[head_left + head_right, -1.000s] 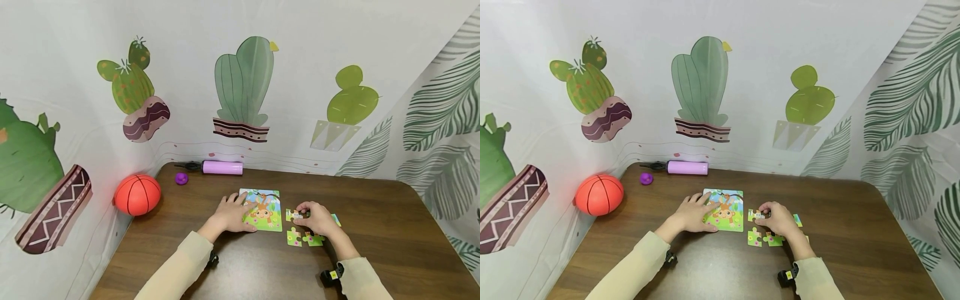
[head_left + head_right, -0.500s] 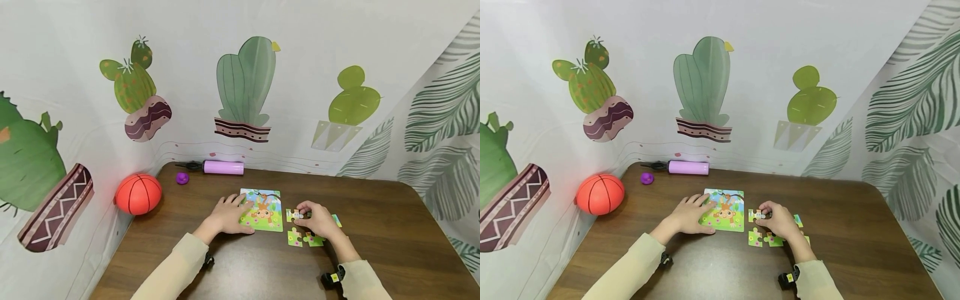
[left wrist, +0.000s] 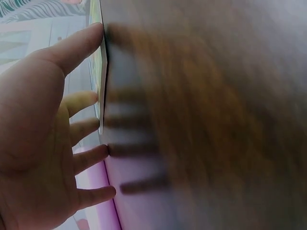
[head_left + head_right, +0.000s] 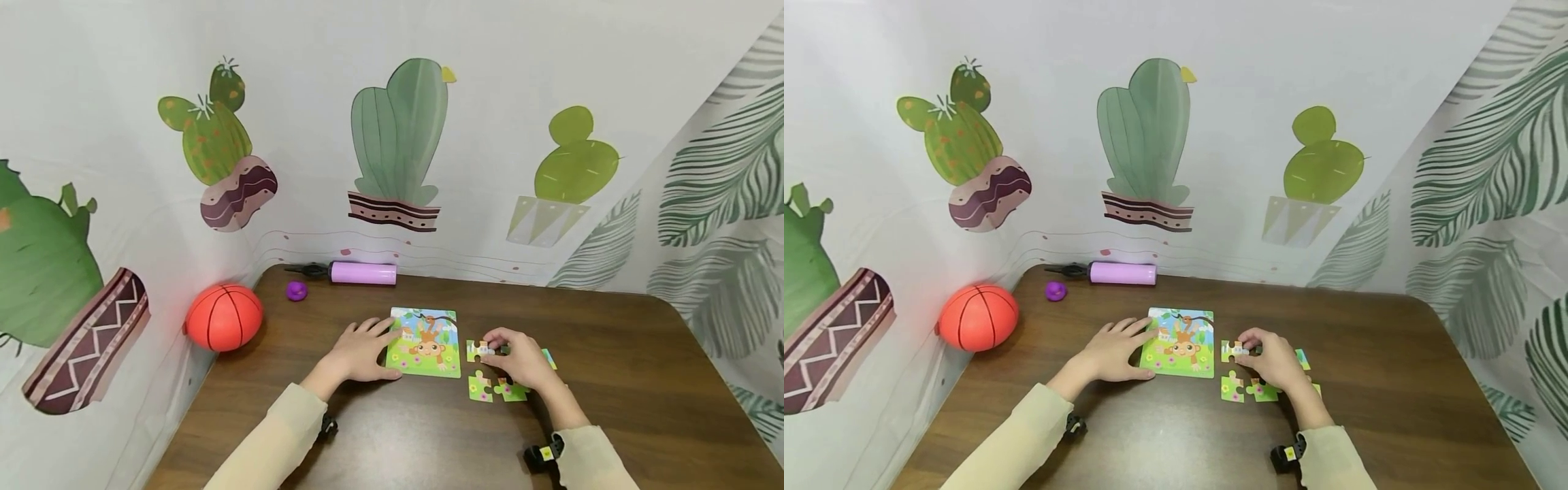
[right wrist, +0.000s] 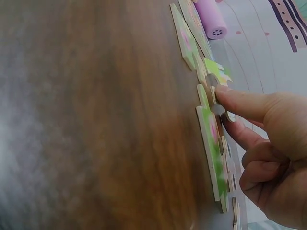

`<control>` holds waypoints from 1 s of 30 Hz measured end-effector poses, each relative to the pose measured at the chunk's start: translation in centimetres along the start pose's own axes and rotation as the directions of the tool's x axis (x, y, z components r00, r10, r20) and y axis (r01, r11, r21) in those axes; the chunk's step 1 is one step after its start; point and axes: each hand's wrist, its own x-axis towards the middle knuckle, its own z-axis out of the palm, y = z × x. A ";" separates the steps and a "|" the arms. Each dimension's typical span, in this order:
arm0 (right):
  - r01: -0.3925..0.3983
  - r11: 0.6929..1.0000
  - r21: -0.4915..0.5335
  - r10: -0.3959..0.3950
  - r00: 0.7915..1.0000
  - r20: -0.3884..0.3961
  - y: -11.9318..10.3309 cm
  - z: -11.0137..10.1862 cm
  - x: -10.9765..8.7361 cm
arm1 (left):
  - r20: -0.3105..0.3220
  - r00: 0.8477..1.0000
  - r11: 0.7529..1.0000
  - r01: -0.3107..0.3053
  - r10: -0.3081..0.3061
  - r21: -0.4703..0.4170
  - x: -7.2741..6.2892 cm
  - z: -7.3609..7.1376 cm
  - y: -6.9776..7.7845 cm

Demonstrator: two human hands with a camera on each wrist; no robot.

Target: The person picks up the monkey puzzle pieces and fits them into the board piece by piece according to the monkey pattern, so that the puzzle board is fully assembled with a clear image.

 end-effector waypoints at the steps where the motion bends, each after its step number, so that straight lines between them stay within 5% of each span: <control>1: 0.005 1.000 0.004 -0.005 1.000 -0.001 0.0 0.0 0.0 | -0.004 1.000 1.000 -0.004 0.004 -0.002 -0.1 0.0 -0.1; 13: 0.039 0.997 0.070 -0.039 0.999 -0.005 0.3 0.0 -0.1 | -0.013 0.999 0.999 -0.034 0.033 -0.034 -0.4 -0.4 -0.6; 21: -0.003 0.996 0.088 0.006 1.000 -0.027 0.3 0.3 0.1 | -0.012 0.999 0.998 -0.046 0.045 -0.052 -0.5 -0.6 -1.0; 30: -0.024 0.991 0.135 0.020 0.999 0.028 0.4 0.4 0.1 | -0.018 0.999 0.997 -0.051 0.050 -0.050 -0.5 -0.7 -1.1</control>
